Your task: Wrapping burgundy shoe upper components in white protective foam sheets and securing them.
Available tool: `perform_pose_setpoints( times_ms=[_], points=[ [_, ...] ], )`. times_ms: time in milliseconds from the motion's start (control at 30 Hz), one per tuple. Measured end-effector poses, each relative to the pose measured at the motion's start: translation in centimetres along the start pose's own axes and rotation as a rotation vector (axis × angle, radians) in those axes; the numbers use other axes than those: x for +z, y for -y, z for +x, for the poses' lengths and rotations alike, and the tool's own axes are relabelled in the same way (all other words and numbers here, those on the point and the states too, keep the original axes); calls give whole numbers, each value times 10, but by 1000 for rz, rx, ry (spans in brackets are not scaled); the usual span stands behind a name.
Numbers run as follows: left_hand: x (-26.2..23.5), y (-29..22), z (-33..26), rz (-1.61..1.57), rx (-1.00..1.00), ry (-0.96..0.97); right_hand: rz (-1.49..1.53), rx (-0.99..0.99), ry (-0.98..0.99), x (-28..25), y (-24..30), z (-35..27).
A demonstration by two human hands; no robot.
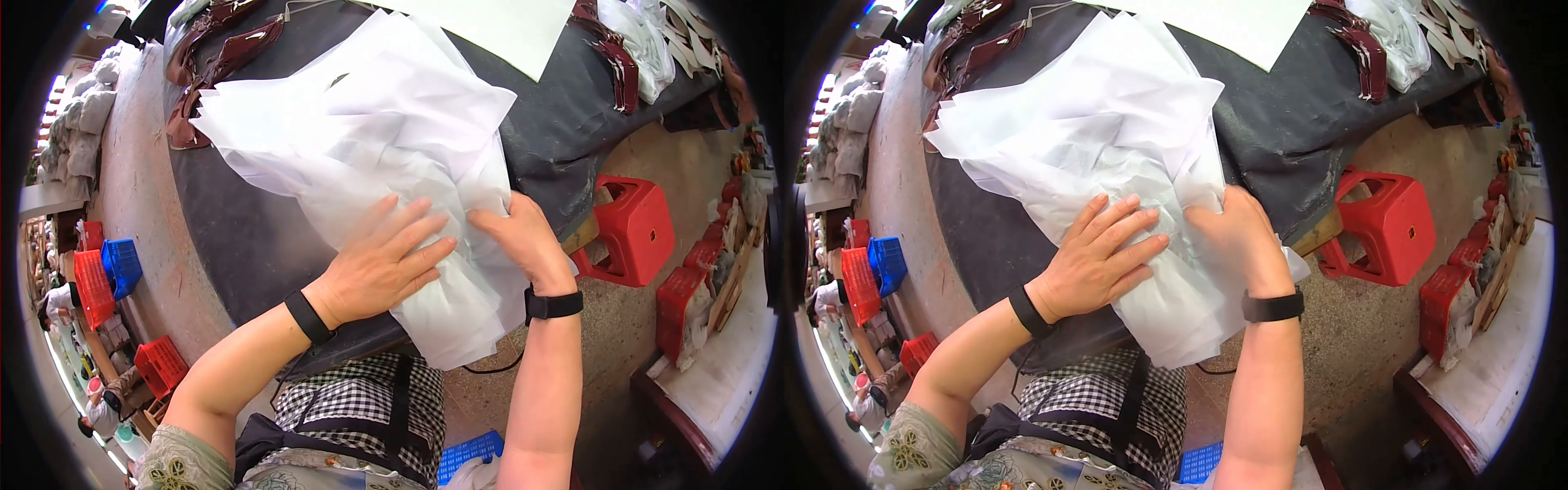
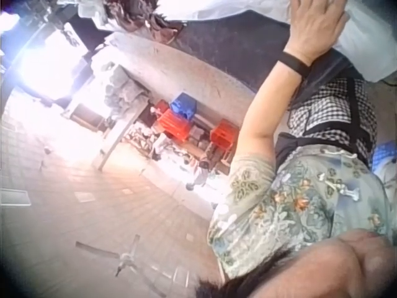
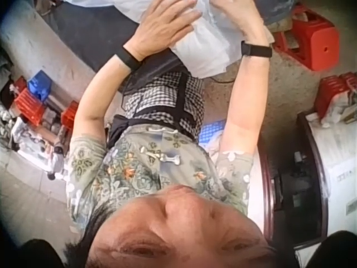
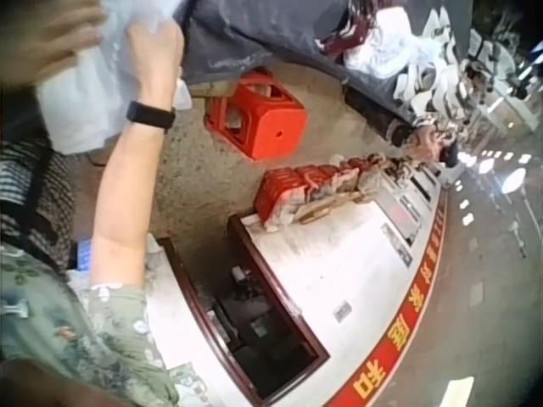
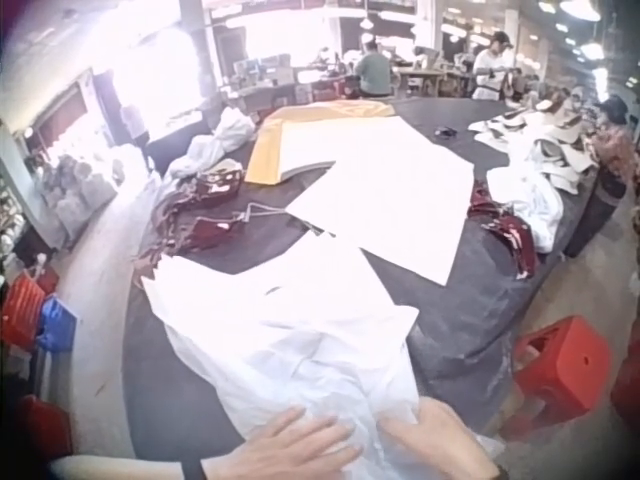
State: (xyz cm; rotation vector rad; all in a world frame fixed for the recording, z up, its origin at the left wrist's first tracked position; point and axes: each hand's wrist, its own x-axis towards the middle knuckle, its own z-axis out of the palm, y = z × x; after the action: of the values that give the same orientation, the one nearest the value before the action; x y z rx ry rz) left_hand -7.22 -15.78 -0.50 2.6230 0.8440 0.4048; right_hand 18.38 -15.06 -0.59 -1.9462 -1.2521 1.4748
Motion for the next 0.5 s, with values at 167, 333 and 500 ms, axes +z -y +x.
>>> perform_pose_setpoints(
  times_ms=[167,333,500],
  points=[
    [-2,3,-3,-24,9,66,405,-21,-34,11,-7,-2],
    [3,7,-9,-55,-7,34,250,-25,-138,11,1,-13],
    [2,6,-3,-76,-18,15,-145,-139,-268,37,39,-45]
  ],
)
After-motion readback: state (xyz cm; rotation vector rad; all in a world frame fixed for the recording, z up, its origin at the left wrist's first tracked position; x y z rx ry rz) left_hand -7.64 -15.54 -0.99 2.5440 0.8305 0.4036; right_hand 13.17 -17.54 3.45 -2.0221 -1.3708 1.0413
